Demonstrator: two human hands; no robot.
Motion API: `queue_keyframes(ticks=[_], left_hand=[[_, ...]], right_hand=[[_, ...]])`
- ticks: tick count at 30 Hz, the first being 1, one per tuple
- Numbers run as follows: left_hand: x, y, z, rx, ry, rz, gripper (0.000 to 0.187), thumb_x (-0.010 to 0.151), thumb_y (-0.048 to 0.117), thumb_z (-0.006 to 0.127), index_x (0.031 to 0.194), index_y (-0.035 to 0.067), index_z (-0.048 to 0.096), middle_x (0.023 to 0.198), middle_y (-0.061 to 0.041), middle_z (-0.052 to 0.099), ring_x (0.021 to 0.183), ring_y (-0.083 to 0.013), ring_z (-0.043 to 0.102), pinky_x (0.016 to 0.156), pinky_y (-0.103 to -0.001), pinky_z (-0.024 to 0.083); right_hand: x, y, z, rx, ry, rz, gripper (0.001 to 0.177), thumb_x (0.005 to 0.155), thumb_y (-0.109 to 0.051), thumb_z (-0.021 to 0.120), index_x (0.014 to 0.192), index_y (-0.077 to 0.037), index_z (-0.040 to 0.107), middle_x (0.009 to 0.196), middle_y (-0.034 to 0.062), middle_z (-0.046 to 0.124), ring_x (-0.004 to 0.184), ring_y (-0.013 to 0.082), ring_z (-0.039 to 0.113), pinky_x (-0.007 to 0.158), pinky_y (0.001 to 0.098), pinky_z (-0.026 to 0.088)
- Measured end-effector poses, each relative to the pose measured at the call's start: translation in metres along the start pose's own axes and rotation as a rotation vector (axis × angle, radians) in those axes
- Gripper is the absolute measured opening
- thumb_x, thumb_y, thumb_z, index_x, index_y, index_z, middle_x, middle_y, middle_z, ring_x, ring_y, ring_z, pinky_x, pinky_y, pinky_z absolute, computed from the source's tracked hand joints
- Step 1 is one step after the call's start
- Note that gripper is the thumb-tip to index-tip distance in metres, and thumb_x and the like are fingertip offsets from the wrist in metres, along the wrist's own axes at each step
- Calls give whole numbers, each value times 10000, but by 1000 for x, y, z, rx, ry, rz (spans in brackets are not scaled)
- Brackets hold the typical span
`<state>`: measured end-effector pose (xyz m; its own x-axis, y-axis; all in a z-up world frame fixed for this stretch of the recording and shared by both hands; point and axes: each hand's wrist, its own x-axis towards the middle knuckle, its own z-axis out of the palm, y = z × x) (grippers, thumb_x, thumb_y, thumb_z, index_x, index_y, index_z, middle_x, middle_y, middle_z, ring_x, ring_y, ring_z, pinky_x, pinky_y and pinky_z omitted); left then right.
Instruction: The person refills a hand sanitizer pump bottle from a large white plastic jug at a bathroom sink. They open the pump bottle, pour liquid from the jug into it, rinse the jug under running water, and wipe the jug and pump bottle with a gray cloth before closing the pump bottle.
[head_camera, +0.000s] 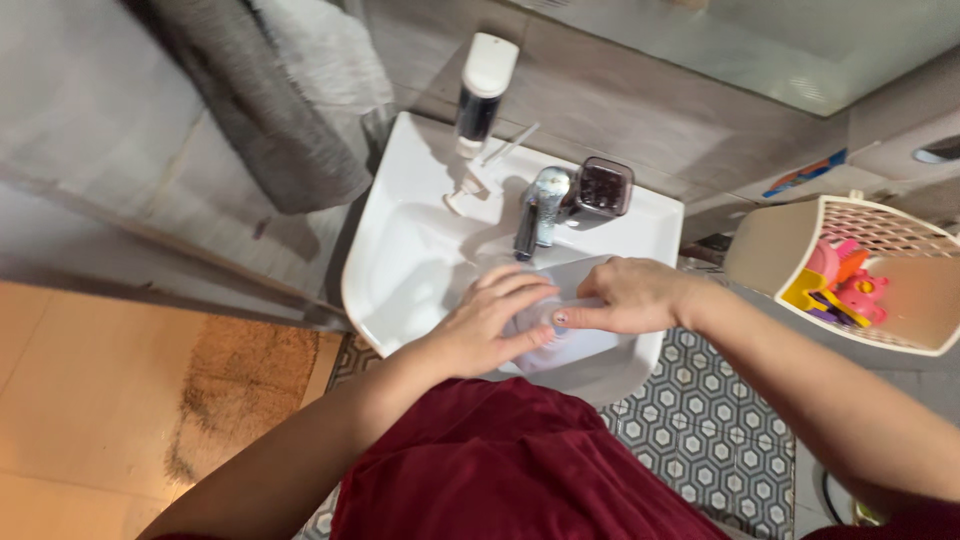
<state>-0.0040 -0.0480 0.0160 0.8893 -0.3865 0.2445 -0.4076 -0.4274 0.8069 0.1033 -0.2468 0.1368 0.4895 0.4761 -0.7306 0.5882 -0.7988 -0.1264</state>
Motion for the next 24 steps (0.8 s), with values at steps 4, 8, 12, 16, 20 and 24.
queue_keyframes(ticks=[4,8,12,16,20,24], left_hand=[[33,19,19,-11,-21,81,723,829,559,710,1349,73,579,1408,-176,549,1409,-372,394,1142,-511,294],[68,20,33,-22,100,116,515,915,522,674,1226,115,623,1275,-114,658,1342,-316,528,1160,-511,321],[87,23,40,-54,192,139,311,969,414,658,1152,163,633,1057,-36,728,1087,-251,681,1098,-455,423],[96,33,44,-67,293,188,305,903,336,658,1136,144,606,952,-50,720,904,-284,690,918,-419,485],[113,33,45,-112,280,118,350,954,299,603,1237,96,572,943,-60,743,868,-313,684,851,-433,495],[121,27,45,-128,265,132,337,989,280,547,1265,87,566,944,-56,748,876,-312,691,872,-436,500]], right_hand=[[-6,37,4,37,26,-74,765,781,-786,499,1058,-134,788,921,183,769,929,369,716,857,470,547],[0,73,15,176,89,-46,778,818,-783,458,1017,-113,800,872,167,768,860,340,723,798,458,553],[6,100,23,383,34,2,824,827,-780,430,795,-24,757,634,124,712,611,246,726,613,405,566],[14,113,39,612,-25,-85,809,848,-780,444,707,-23,691,517,37,576,464,149,570,466,332,471],[21,127,47,790,-21,-57,807,874,-753,469,630,-5,647,474,28,501,414,134,482,410,328,387],[27,135,50,860,-39,-89,761,891,-728,460,627,-31,616,481,12,525,417,122,499,411,322,403]])
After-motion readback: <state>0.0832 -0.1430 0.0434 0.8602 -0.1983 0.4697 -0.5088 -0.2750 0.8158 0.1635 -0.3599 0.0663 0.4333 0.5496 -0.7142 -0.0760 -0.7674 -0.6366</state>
